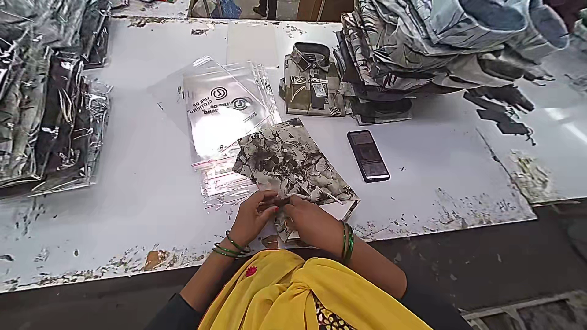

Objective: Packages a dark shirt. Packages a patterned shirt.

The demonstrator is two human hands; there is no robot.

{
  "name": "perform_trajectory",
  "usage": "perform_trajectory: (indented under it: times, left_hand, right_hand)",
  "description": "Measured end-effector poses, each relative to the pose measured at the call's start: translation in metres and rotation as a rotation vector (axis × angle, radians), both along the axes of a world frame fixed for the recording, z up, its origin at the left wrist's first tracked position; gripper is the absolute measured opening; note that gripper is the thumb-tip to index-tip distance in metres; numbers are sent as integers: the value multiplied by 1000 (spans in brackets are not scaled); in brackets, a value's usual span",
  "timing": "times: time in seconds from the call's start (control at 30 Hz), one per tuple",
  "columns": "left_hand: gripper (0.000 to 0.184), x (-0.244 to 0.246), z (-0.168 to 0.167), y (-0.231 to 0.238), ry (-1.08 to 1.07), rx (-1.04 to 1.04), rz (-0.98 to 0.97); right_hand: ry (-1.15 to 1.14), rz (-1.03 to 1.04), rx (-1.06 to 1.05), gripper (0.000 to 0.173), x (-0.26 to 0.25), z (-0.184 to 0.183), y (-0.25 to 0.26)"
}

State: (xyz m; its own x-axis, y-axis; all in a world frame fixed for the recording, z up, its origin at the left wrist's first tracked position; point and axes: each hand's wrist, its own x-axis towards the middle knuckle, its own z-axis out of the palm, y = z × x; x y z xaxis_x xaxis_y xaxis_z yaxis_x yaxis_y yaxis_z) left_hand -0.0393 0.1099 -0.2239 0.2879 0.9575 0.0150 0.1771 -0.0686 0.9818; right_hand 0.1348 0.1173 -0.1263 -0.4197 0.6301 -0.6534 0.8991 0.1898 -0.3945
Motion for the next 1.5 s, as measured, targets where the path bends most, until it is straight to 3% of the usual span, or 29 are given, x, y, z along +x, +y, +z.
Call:
perform_trajectory:
  times: [0.3, 0.37, 0.43, 0.6, 0.8, 1.03, 1.17, 1.27, 1.33, 1.4, 1.5]
  left_hand:
    - [18, 6, -8, -5, -31, 2, 99]
    - [17, 6, -9, -6, -50, 30, 90]
    - [17, 5, -11, -7, -43, 121, 44]
    - [17, 9, -14, -15, 215, 484, -60]
    - [18, 13, -1, -15, 236, 656, -159]
    - [18, 2, 0, -18, 159, 729, -241]
    - [19, -16, -10, -28, 272, 770, -249]
    - [20, -34, -19, -36, 341, 796, -170]
    - [27, -40, -24, -42, 352, 747, -99]
    - [41, -34, -25, -46, 352, 697, -51]
    - [57, -14, -27, -51, 338, 554, -82]
  right_hand:
    - [-99, 190, -2, 39, 2, 3, 16]
    - [-84, 201, 26, 33, 3, 8, 16]
    - [-58, 205, 109, 24, 5, 11, 5]
    - [65, 202, 398, 15, 21, -2, -13]
    - [128, 210, 120, 18, 30, 7, 26]
    - [268, 247, -28, 20, 29, -19, 51]
    - [333, 163, 75, 23, 30, -22, 48]
    - [589, 11, 402, 25, 78, -19, 58]
    - [574, -104, 606, 26, 117, -21, 58]
    - [501, -188, 575, 29, 145, -26, 46]
    - [436, -407, 318, 45, 155, -41, 22]
